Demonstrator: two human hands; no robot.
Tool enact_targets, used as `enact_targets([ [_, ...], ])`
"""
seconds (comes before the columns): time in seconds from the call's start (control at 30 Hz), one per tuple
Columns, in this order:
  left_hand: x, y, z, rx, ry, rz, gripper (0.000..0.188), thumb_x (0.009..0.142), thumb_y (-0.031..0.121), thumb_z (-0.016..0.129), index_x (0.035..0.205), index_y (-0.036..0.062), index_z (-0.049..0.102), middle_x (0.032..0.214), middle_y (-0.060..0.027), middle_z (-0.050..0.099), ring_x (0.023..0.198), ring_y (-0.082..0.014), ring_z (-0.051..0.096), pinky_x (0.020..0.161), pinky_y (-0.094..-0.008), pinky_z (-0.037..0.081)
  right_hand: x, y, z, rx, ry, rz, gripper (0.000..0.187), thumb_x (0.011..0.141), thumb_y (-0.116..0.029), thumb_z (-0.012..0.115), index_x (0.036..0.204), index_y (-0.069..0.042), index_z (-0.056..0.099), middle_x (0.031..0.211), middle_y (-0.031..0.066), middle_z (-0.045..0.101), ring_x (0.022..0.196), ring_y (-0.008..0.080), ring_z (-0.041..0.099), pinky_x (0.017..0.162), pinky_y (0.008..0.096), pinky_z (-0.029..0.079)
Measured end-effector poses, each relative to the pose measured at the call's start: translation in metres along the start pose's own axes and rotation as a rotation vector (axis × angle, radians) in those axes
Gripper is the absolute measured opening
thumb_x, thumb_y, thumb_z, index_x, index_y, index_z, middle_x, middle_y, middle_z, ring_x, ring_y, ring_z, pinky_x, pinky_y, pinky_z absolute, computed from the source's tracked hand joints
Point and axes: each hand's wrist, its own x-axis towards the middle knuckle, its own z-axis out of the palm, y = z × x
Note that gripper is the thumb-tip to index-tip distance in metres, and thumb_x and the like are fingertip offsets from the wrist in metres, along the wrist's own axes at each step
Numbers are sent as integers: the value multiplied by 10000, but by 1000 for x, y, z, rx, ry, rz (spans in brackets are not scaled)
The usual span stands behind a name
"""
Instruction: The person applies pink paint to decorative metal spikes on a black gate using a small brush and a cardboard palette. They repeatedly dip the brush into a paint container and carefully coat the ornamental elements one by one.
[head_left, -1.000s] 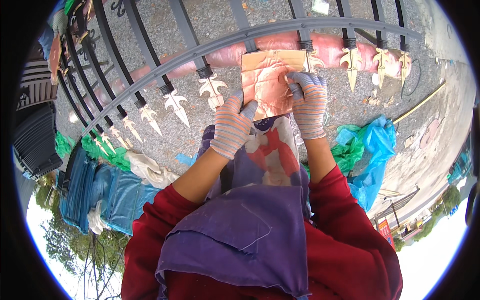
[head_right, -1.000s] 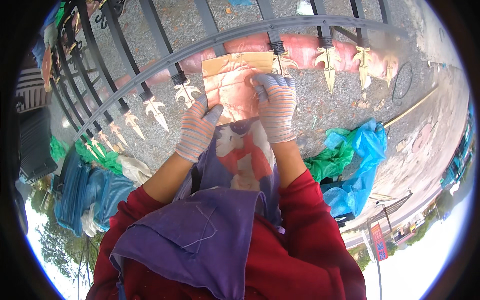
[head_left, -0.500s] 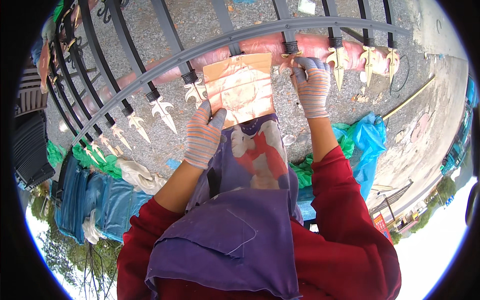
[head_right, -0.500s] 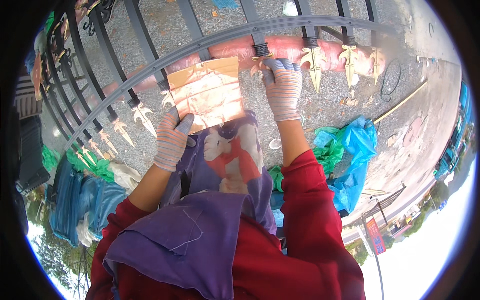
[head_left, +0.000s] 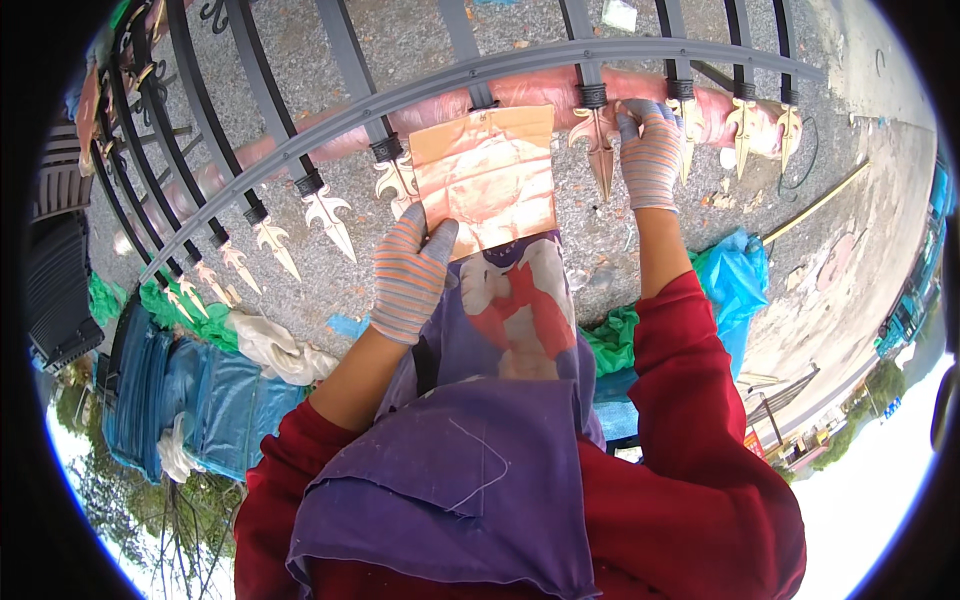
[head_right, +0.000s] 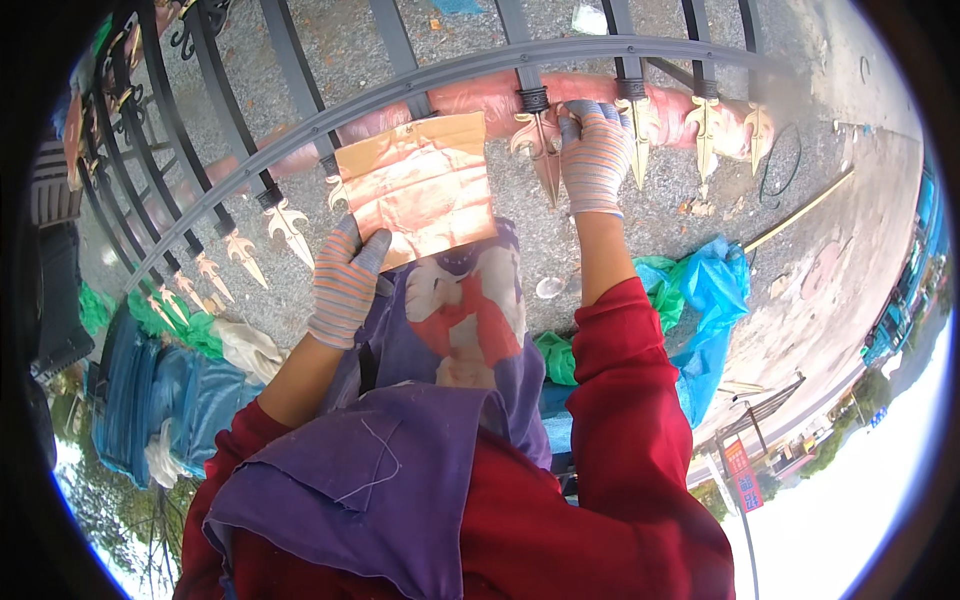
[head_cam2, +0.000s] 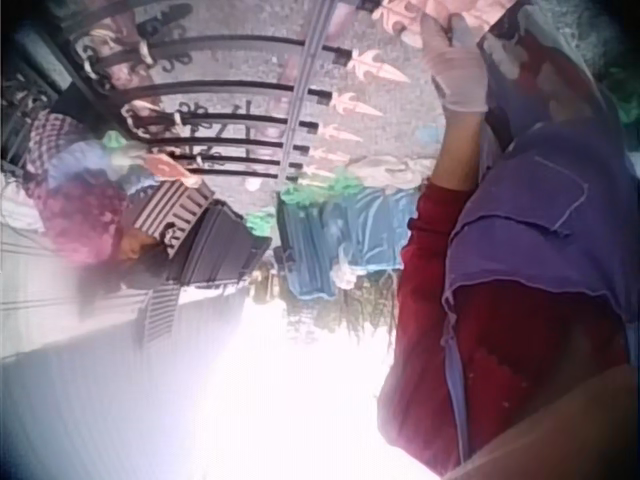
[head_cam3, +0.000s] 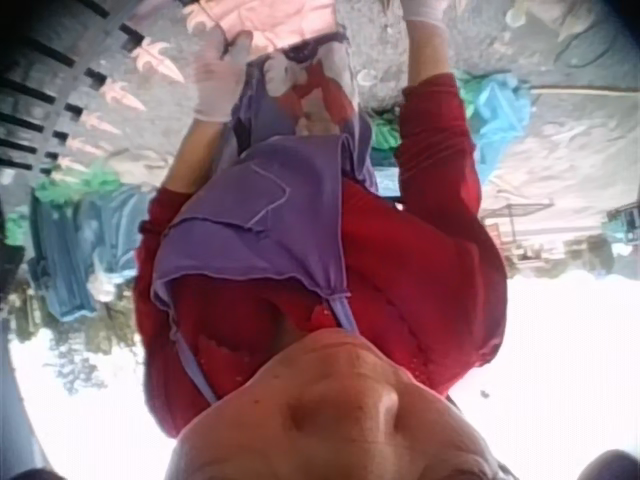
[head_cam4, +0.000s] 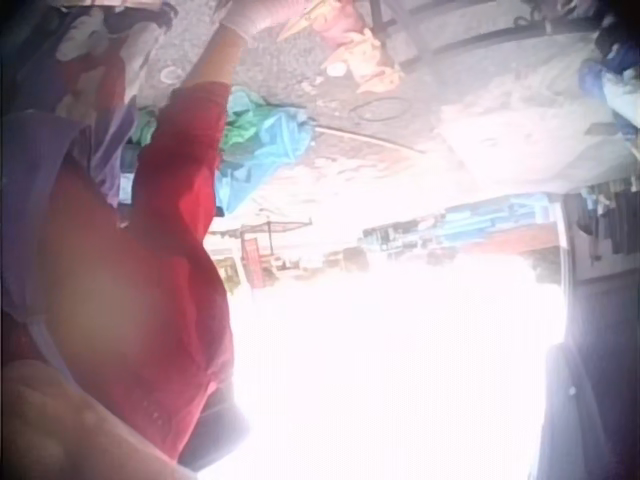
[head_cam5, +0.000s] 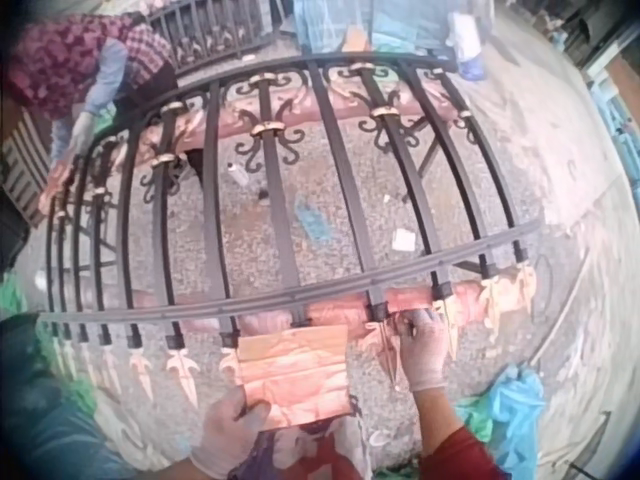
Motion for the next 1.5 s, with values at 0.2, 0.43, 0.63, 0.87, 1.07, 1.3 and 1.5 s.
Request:
enact_targets([
  [0.2, -7, -21, 3, -1, 8, 32, 207, 835, 100, 698, 1001, -9, 639, 808, -180, 658, 692, -298, 641, 639, -369, 498, -9, -14, 1, 58, -43, 139, 154, 796, -237, 716, 878, -108, 690, 810, 121, 647, 799, 323, 589, 743, 439, 468],
  [0.43, -10, -28, 1, -37, -23, 1, 229, 871, 137, 669, 1047, -7, 636, 882, -152, 641, 799, -293, 614, 730, -379, 492, -16, -18, -1, 182, -7, 349, 189, 782, -228, 740, 897, -85, 695, 811, 115, 668, 740, 313, 618, 709, 413, 489],
  [0.63, -12, -31, -1, -32, -51, -68, 231, 869, 141, 674, 1044, -5, 637, 869, -149, 628, 794, -293, 603, 729, -383, 486, -34, -43, 23, 152, -15, 226, 180, 772, -249, 756, 862, -105, 698, 771, 98, 661, 741, 314, 603, 731, 420, 476],
  [0.87, -14, -34, -5, -64, -29, -71, 228, 876, 139, 672, 1040, -14, 631, 903, -149, 659, 785, -254, 628, 723, -369, 495, -35, -47, 19, 229, 41, 377, 156, 775, -214, 753, 852, -92, 693, 734, 113, 650, 684, 292, 620, 666, 401, 490],
  [1.07, -17, -44, 0, -14, -55, -90, 195, 880, 143, 669, 999, -8, 639, 869, -134, 645, 754, -262, 613, 679, -367, 491, -32, -47, 26, 102, 44, 340, 155, 782, -238, 746, 824, -105, 679, 742, 89, 657, 714, 298, 623, 679, 425, 488],
  [1.3, -16, -29, -10, 5, -62, -23, 185, 868, 116, 674, 993, -16, 642, 830, -131, 642, 711, -253, 611, 653, -359, 490, -28, -60, 29, 66, 34, 229, 150, 768, -222, 753, 801, -95, 681, 716, 88, 644, 719, 307, 612, 671, 427, 481],
  [1.5, -13, -14, -8, -215, -1, -118, 205, 854, 110, 685, 1006, -21, 642, 810, -153, 654, 702, -257, 629, 652, -350, 501, -35, -37, 30, 227, 37, 519, 175, 767, -237, 762, 793, -85, 679, 720, 82, 647, 666, 278, 604, 656, 397, 484],
])
